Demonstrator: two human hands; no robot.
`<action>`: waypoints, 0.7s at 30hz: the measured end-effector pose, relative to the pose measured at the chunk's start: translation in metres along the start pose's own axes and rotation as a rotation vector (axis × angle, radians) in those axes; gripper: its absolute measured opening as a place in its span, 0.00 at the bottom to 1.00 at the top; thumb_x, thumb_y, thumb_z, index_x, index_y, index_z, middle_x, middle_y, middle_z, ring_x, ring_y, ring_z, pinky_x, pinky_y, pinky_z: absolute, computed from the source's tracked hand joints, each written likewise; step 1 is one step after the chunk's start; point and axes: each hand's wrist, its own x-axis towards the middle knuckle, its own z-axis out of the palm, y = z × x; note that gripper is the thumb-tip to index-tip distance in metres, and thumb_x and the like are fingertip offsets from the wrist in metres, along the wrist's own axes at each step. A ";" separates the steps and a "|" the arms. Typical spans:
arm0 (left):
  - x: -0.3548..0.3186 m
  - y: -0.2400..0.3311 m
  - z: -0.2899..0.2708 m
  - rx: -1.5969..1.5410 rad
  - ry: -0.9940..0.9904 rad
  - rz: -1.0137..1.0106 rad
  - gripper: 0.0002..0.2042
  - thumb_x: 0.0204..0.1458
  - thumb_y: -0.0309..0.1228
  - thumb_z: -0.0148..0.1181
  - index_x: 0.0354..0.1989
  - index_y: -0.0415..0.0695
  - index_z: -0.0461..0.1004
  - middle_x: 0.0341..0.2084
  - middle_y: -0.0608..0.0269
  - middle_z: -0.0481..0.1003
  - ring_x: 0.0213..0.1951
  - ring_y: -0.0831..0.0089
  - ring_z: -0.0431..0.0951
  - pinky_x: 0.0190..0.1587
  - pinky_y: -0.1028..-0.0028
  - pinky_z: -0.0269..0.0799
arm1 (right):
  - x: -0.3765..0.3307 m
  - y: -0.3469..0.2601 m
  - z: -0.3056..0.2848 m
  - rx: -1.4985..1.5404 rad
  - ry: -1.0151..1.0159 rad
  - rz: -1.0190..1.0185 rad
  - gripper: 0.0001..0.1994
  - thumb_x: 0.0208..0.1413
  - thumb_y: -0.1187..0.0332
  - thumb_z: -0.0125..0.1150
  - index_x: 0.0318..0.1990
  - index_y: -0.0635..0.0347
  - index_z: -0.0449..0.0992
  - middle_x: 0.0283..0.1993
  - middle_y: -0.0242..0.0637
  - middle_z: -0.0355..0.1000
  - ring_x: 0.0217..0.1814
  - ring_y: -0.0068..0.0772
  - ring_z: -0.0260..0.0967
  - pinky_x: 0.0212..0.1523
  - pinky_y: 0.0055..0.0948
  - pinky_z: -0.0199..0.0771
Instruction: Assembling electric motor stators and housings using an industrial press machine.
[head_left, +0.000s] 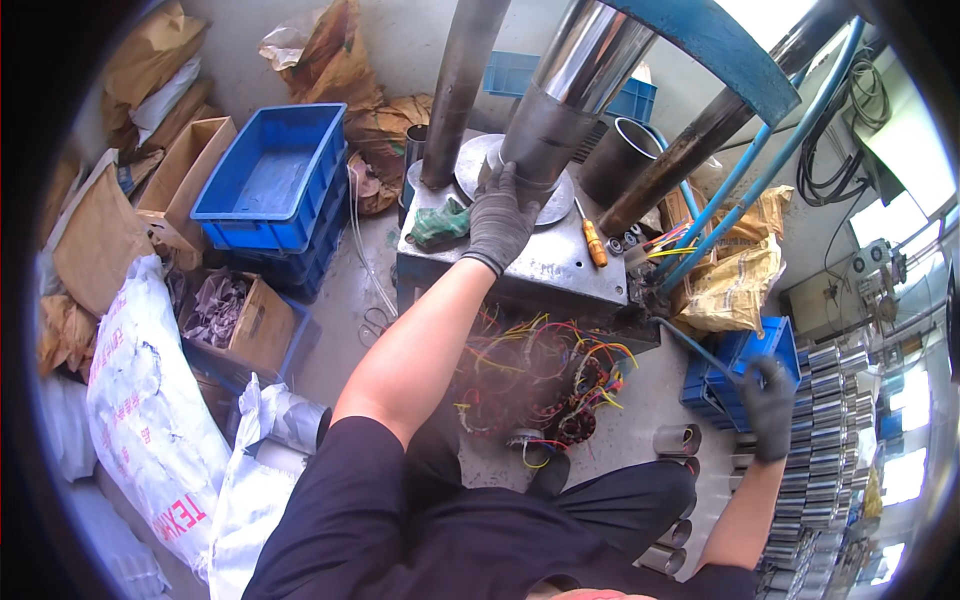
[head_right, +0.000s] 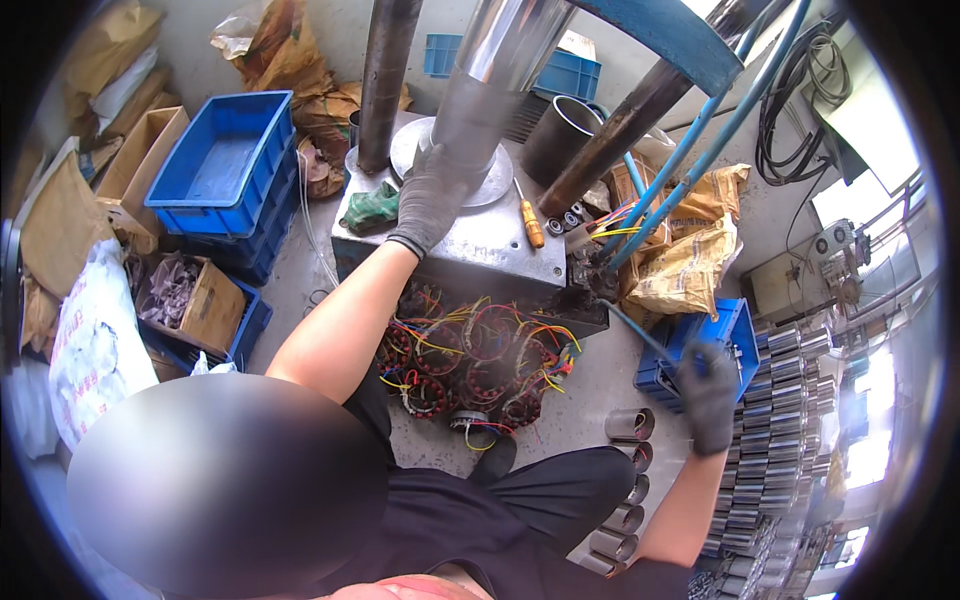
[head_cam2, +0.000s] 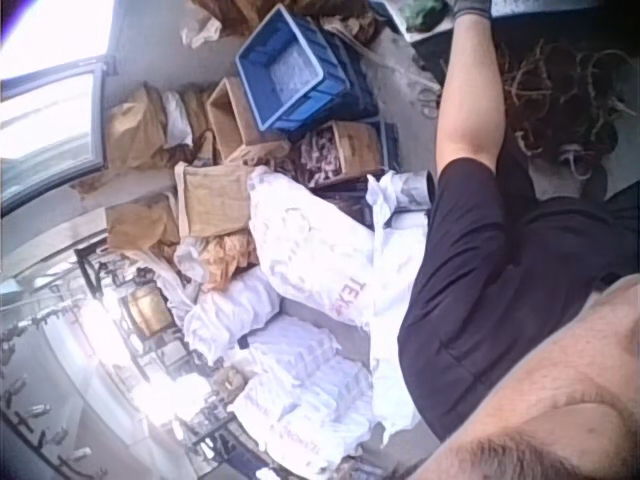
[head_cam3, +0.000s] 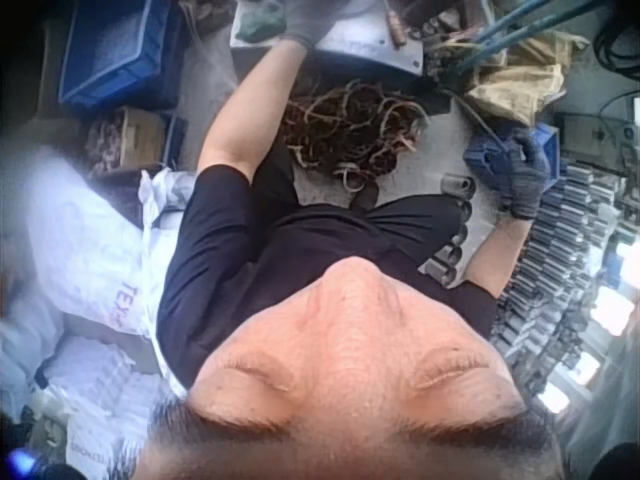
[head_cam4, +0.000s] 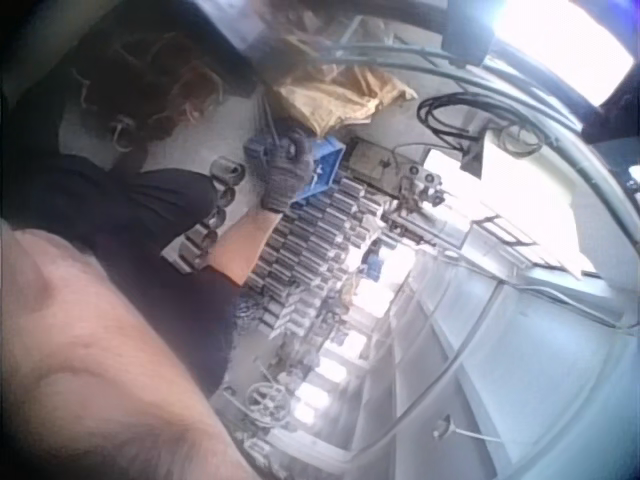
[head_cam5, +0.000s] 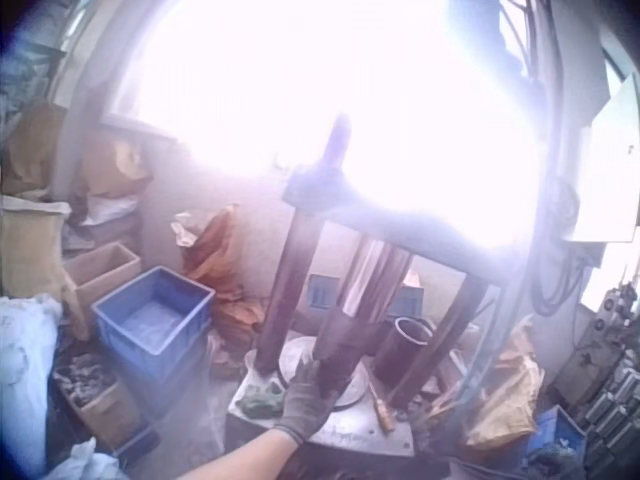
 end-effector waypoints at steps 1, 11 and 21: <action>0.000 0.001 -0.001 0.007 -0.020 -0.006 0.42 0.55 0.39 0.68 0.75 0.41 0.55 0.72 0.47 0.62 0.68 0.43 0.66 0.70 0.49 0.63 | 0.030 -0.001 0.004 0.164 0.215 0.008 0.09 0.58 0.74 0.67 0.46 0.62 0.81 0.44 0.43 0.79 0.46 0.40 0.79 0.50 0.36 0.78; -0.001 -0.002 -0.007 0.025 -0.089 -0.038 0.42 0.55 0.39 0.67 0.76 0.39 0.54 0.73 0.43 0.59 0.73 0.44 0.60 0.73 0.54 0.59 | 0.064 0.007 -0.005 0.115 0.122 0.060 0.17 0.61 0.73 0.64 0.58 0.59 0.81 0.43 0.37 0.80 0.41 0.25 0.75 0.40 0.31 0.76; -0.002 -0.004 0.002 0.075 -0.009 0.018 0.41 0.55 0.40 0.69 0.75 0.41 0.56 0.70 0.42 0.63 0.68 0.41 0.66 0.69 0.49 0.65 | -0.110 -0.032 0.038 0.238 -0.530 0.154 0.07 0.54 0.70 0.67 0.36 0.66 0.82 0.30 0.49 0.78 0.33 0.49 0.79 0.40 0.41 0.78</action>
